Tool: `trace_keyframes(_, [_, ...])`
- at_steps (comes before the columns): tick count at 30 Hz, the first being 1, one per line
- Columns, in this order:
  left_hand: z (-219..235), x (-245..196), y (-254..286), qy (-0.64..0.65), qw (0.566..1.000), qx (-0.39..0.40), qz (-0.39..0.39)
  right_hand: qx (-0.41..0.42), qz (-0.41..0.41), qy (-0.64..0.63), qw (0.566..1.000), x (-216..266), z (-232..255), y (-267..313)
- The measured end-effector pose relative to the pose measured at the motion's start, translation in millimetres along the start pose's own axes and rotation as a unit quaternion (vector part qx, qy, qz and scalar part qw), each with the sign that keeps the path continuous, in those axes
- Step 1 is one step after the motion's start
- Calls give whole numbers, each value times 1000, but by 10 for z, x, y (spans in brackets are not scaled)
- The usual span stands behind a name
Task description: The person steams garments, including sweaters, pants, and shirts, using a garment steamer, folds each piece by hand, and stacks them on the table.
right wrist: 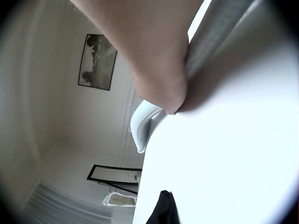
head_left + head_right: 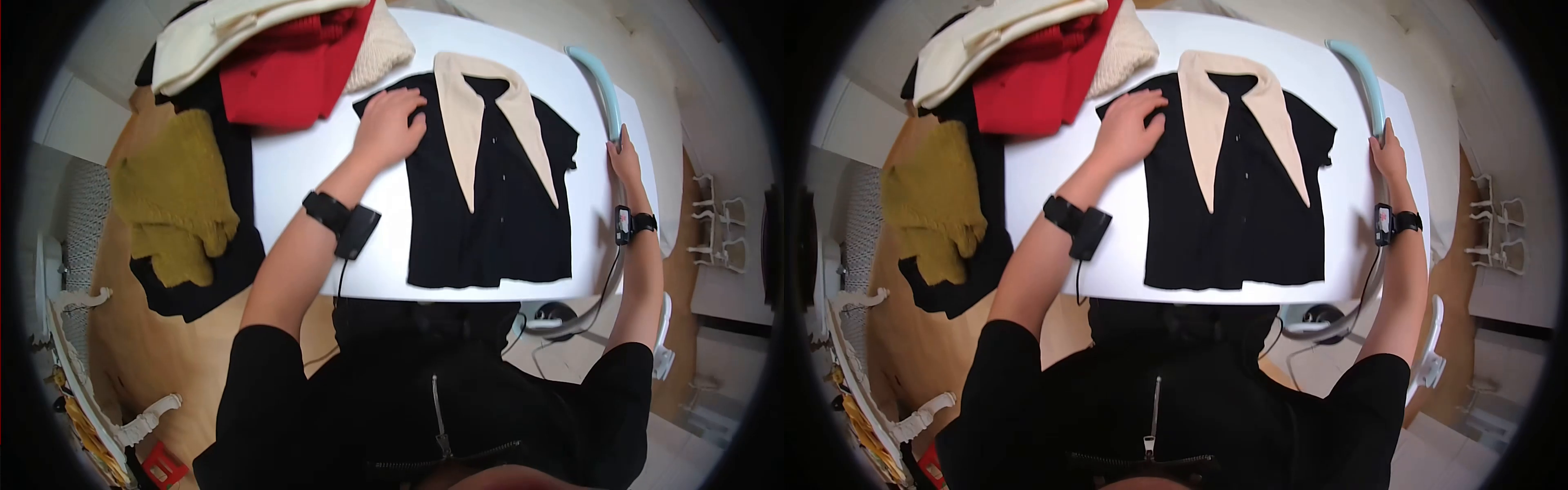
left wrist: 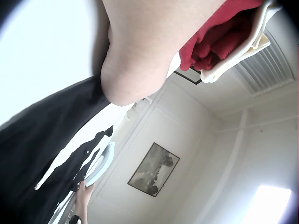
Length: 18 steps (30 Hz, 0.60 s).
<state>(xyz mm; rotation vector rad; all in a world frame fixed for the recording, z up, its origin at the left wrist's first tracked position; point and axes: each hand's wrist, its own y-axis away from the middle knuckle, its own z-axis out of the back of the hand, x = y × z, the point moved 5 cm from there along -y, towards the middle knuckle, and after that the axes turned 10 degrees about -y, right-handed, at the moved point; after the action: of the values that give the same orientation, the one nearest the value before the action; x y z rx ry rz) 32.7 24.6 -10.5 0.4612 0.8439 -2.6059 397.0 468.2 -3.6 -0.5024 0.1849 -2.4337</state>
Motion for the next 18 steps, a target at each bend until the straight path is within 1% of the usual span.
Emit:
trace_keyframes(1, [2,2,-11,6,1000,4,3,32,-21,-16,999,6,65,132])
trace_keyframes(2, [-8,9,-11,14,1000,-8,10,34,-22,-11,999,46,154,264])
trace_keyframes(4, [8,-30,-12,22,1000,10,7,-60,100,91,989,402,421,732])
trace_keyframes(5, [50,-60,-23,24,999,21,11,-59,101,93,989,580,501,913])
trace_keyframes(7, [78,-83,-19,25,1000,16,1,-29,218,-25,975,1083,623,1349])
trace_keyframes(9, [111,-176,5,27,999,18,-19,80,226,-75,968,1521,651,1799])
trace_keyframes(10, [218,-343,20,-25,993,-19,-111,154,215,-102,959,1726,657,2002])
trace_keyframes(11, [311,-530,65,-77,975,-57,-201,226,203,-131,944,1898,648,2191])
trace_keyframes(12, [348,-714,127,-28,975,-48,-215,265,231,-122,928,2028,633,2365])
trace_keyframes(13, [327,-872,234,33,975,18,-217,301,261,-113,910,2144,611,2505])
trace_keyframes(14, [311,-1023,384,90,969,100,-209,309,274,-106,905,2249,627,2628])
trace_keyframes(15, [345,-1166,570,145,948,196,-206,318,284,-101,899,2331,644,2747])
trace_keyframes(16, [416,-1283,749,148,931,249,-220,319,295,-78,897,2371,658,2818])
trace_keyframes(17, [492,-1333,894,125,927,268,-230,318,290,-85,899,2365,664,2861])
trace_keyframes(18, [594,-1338,1027,97,931,273,-221,318,282,-75,902,2341,659,2902])
